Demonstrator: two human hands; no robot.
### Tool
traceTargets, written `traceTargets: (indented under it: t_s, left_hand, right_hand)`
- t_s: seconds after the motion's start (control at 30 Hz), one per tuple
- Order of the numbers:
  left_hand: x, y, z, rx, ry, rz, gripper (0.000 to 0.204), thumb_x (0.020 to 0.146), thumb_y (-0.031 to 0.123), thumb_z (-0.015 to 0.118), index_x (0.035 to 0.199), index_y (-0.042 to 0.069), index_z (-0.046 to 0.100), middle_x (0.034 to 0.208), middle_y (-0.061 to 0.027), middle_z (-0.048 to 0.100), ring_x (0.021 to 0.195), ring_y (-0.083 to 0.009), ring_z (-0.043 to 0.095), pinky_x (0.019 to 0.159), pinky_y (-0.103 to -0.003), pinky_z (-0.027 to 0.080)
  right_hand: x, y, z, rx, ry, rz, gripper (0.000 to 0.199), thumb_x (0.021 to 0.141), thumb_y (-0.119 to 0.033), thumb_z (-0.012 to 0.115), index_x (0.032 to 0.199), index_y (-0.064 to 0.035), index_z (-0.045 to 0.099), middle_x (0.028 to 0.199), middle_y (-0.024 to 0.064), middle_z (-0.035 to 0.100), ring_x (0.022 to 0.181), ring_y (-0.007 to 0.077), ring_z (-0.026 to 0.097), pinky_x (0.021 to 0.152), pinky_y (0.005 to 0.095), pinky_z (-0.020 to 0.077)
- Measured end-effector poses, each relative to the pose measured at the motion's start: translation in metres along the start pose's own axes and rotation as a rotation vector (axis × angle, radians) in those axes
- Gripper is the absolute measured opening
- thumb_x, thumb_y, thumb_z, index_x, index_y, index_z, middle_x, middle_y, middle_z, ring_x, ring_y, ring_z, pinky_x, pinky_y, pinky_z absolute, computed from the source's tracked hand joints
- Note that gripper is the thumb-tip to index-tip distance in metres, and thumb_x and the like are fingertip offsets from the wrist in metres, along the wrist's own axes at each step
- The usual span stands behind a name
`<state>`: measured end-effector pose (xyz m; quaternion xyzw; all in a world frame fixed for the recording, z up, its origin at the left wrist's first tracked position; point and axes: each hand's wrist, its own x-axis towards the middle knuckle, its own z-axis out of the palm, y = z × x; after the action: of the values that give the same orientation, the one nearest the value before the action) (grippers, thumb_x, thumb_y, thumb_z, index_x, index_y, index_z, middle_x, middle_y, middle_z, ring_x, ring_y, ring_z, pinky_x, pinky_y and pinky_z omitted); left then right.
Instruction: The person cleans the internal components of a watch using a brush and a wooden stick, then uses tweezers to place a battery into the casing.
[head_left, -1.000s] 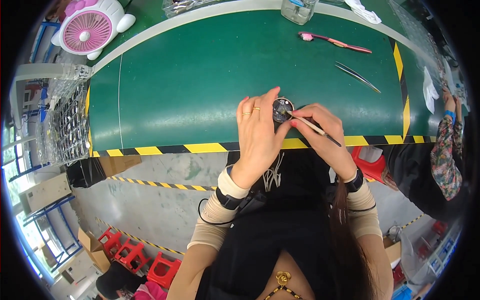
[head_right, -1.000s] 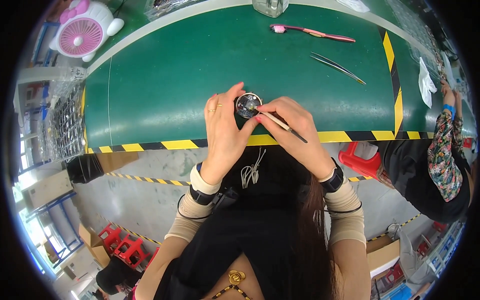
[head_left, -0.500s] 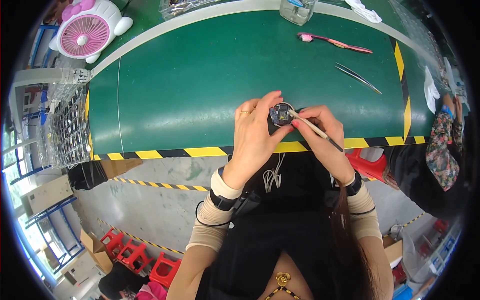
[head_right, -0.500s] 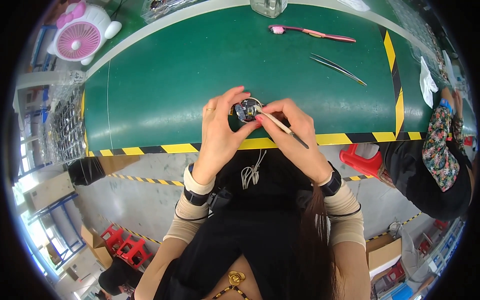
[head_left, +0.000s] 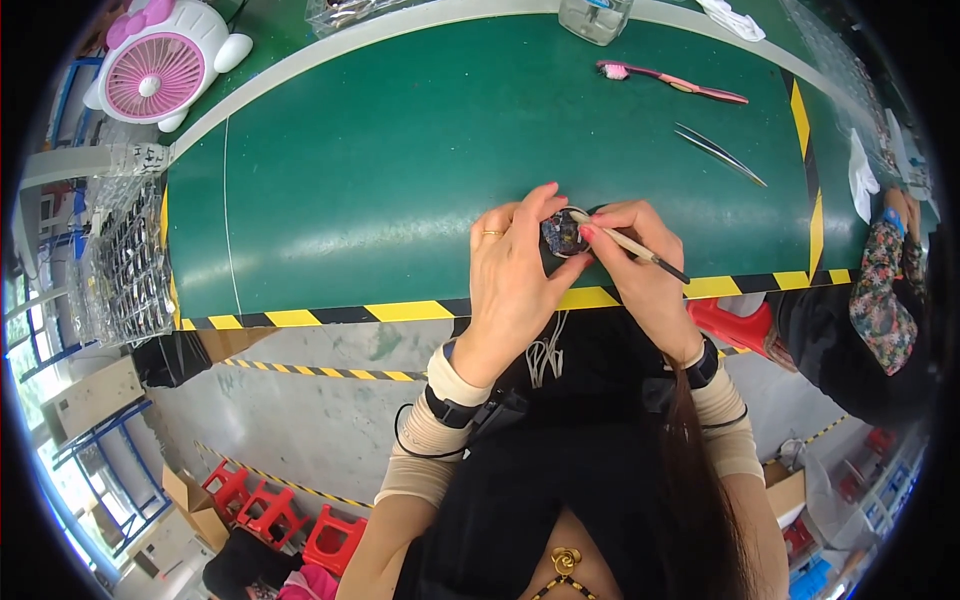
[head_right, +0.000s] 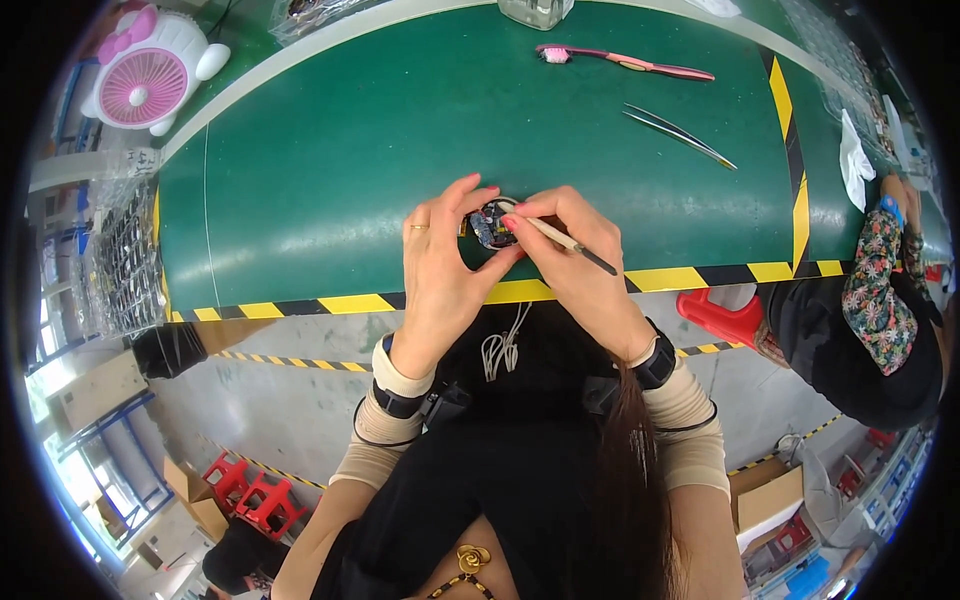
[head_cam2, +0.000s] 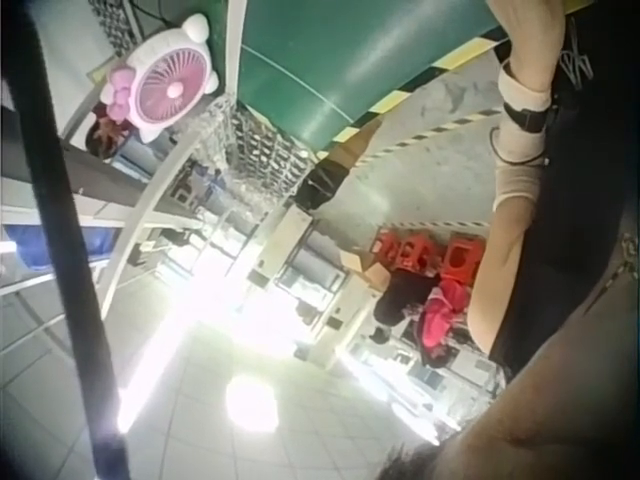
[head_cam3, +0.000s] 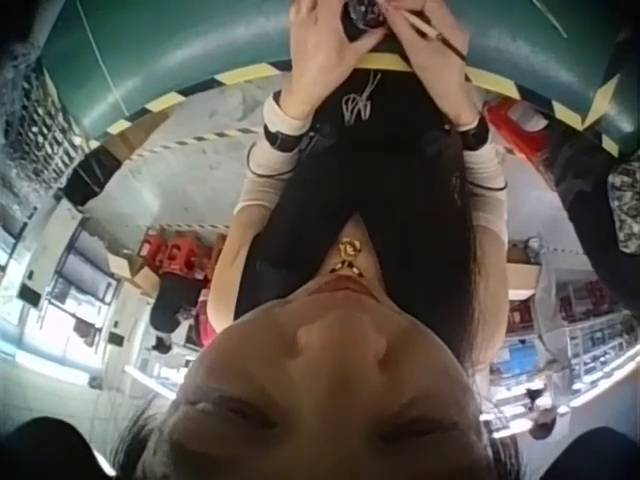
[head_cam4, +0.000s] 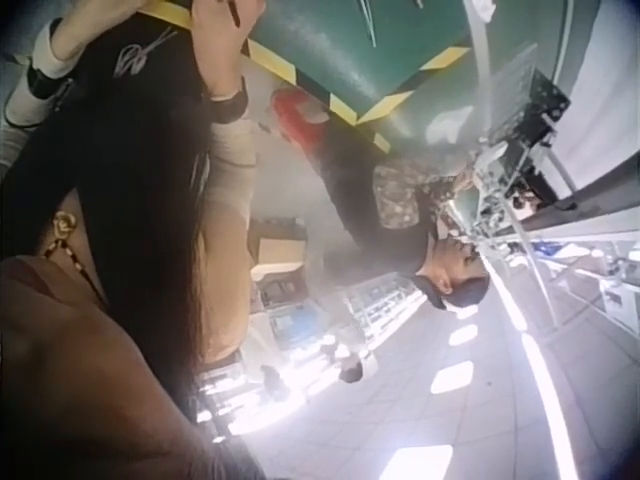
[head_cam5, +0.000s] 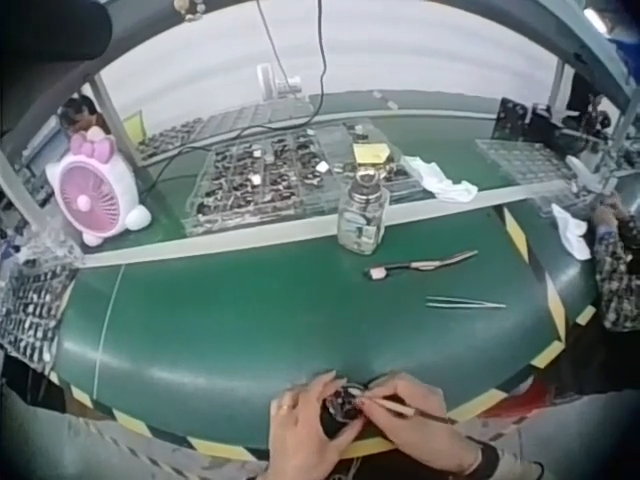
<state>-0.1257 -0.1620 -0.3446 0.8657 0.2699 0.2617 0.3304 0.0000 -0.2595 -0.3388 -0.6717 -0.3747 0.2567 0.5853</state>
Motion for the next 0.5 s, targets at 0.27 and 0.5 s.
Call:
traceTargets:
  t_s: [0.27,0.5]
  left_hand:
    - [0.0020,0.0007,-0.0006,0.009,0.013,0.028,0.073,0.070,0.012,0.084,0.133,0.003,0.047,0.114,-0.0086,0.069,0.108,-0.0281,0.059,0.100,-0.043,0.037]
    - [0.0020,0.0004,-0.0002,0.015,0.012,0.031,0.072,0.071,0.012,0.084,0.133,0.003,0.047,0.113,-0.0088,0.070,0.107,-0.0282,0.059,0.099,-0.044,0.037]
  right_hand:
    - [-0.0011,0.0018,-0.0062,-0.007,-0.085,0.035,0.009,0.091,0.001,0.068,0.098,0.0008,0.062,0.097,0.0073,0.067,0.086,0.0101,0.064,0.074,0.0239,0.0531]
    - [-0.0007,0.0036,-0.0082,-0.027,-0.127,0.023,0.010,0.091,0.000,0.068,0.099,0.0013,0.061,0.099,0.0081,0.068,0.087,0.0107,0.065,0.075,0.0246,0.0539]
